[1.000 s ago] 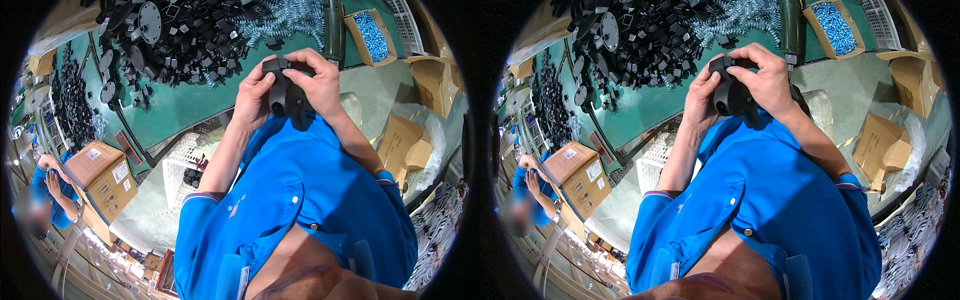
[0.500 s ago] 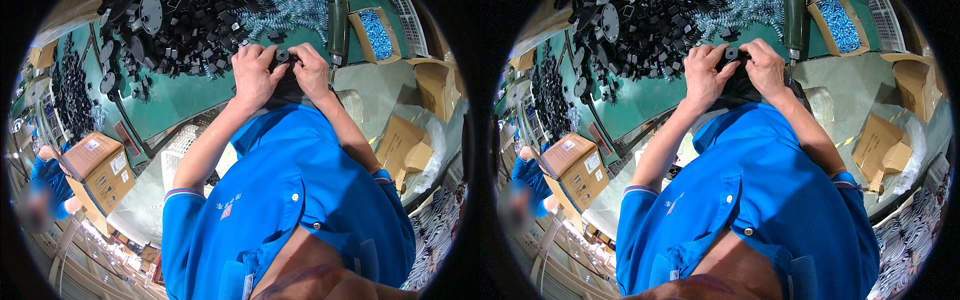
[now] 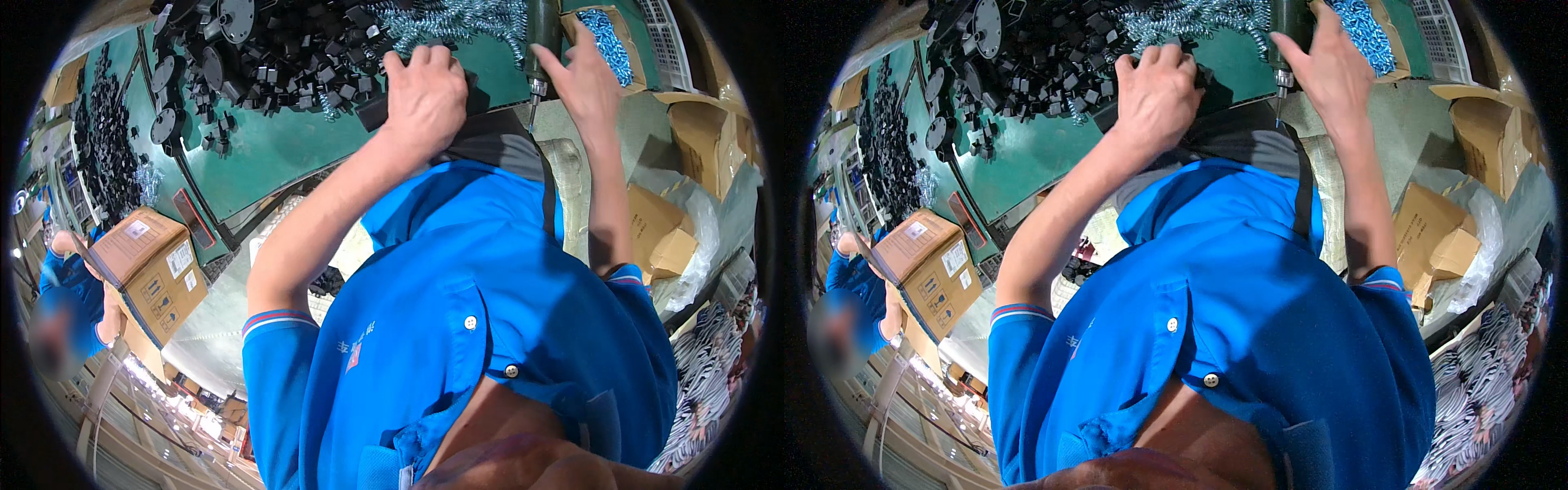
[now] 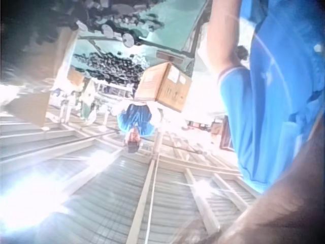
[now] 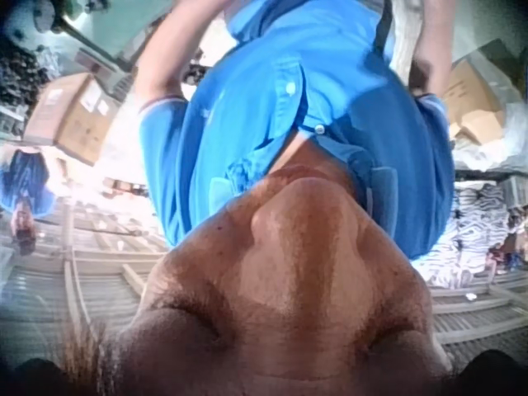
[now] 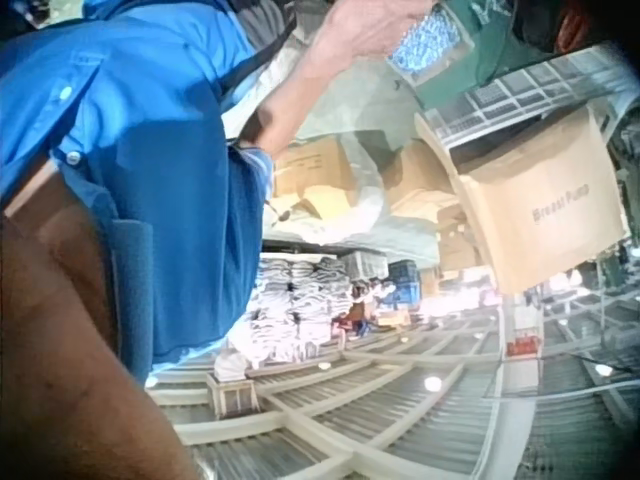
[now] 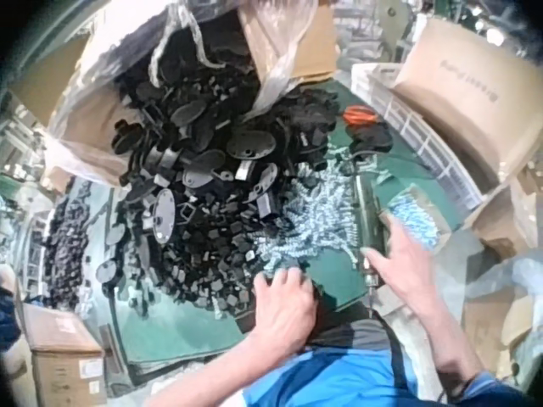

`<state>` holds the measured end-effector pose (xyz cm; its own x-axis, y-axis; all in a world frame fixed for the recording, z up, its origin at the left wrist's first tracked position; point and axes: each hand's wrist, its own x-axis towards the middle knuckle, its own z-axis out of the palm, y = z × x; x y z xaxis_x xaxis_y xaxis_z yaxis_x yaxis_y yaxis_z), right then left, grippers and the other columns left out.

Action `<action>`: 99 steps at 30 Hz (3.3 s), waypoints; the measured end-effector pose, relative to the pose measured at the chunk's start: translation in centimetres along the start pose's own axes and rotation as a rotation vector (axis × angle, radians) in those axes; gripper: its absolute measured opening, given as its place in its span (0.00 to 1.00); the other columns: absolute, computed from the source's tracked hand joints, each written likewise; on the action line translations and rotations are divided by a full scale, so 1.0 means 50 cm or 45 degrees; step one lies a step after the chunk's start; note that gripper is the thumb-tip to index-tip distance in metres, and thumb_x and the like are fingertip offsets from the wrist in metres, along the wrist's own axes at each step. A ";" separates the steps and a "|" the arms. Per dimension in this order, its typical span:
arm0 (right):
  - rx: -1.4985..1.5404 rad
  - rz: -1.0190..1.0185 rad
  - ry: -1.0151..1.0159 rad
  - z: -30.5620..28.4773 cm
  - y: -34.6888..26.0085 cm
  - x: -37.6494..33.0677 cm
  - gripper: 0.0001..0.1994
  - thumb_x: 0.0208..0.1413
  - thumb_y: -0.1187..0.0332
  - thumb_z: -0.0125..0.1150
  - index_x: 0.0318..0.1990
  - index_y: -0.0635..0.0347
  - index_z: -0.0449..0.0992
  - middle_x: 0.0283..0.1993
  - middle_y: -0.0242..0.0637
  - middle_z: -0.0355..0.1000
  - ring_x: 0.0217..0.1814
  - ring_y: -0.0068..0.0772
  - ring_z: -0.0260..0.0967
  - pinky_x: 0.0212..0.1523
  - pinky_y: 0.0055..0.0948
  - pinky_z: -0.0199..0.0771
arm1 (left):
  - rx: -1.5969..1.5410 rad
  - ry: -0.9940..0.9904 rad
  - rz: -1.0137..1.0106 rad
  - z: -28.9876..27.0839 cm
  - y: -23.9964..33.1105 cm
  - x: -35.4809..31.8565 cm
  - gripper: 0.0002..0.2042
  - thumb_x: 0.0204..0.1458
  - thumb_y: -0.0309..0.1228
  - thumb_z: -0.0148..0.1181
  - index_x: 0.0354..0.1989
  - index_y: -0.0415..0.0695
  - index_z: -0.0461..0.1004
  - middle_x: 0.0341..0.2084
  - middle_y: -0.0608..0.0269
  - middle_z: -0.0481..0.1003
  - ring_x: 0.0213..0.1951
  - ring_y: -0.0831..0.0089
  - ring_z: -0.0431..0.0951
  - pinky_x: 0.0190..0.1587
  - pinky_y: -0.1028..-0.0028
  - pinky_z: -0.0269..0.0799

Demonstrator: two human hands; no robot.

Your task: The person opens a cardboard box with red scissors, pours black plastic parts onto a green workbench, and assembles them one by one using a power screwdriver. The person repeatedly picks parts, aligns them, and fastens them with screws.

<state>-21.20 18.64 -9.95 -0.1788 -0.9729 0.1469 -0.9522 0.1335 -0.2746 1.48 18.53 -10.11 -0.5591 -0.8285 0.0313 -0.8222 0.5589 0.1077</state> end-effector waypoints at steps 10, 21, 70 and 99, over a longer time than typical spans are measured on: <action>0.558 0.047 0.107 0.029 -0.032 0.036 0.41 0.42 0.65 0.67 0.67 0.59 0.55 0.38 0.52 0.76 0.35 0.50 0.76 0.39 0.42 0.75 | -0.199 -0.133 -0.011 0.006 -0.033 -0.025 0.17 0.47 0.40 0.66 0.43 0.46 0.76 0.39 0.61 0.72 0.46 0.60 0.72 0.46 0.57 0.64; 2.135 -0.336 -0.012 -0.127 -0.120 0.067 0.37 0.42 0.58 0.60 0.62 0.67 0.60 0.35 0.48 0.71 0.32 0.43 0.74 0.34 0.37 0.78 | -0.228 -0.362 0.106 0.004 -0.058 -0.001 0.14 0.49 0.42 0.63 0.37 0.44 0.77 0.38 0.59 0.72 0.45 0.61 0.73 0.46 0.56 0.65; 2.036 -0.091 0.198 -0.058 -0.104 0.033 0.11 0.47 0.72 0.62 0.37 0.71 0.74 0.30 0.41 0.73 0.29 0.31 0.72 0.32 0.28 0.74 | -0.270 -0.109 0.092 0.028 -0.042 -0.025 0.18 0.48 0.42 0.65 0.44 0.45 0.77 0.37 0.63 0.73 0.45 0.63 0.72 0.50 0.58 0.62; 2.315 -0.084 0.047 -0.037 -0.159 0.007 0.30 0.53 0.70 0.63 0.62 0.69 0.59 0.34 0.39 0.72 0.32 0.30 0.71 0.36 0.29 0.74 | -0.241 -0.124 0.149 0.031 -0.015 -0.027 0.14 0.43 0.40 0.67 0.34 0.44 0.78 0.34 0.63 0.71 0.45 0.63 0.71 0.52 0.62 0.62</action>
<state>-14.14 17.60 -5.96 -0.1850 -0.9598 0.2110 0.4625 -0.2745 -0.8431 2.69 19.26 -11.79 -0.6646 -0.7461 -0.0404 -0.7216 0.6268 0.2939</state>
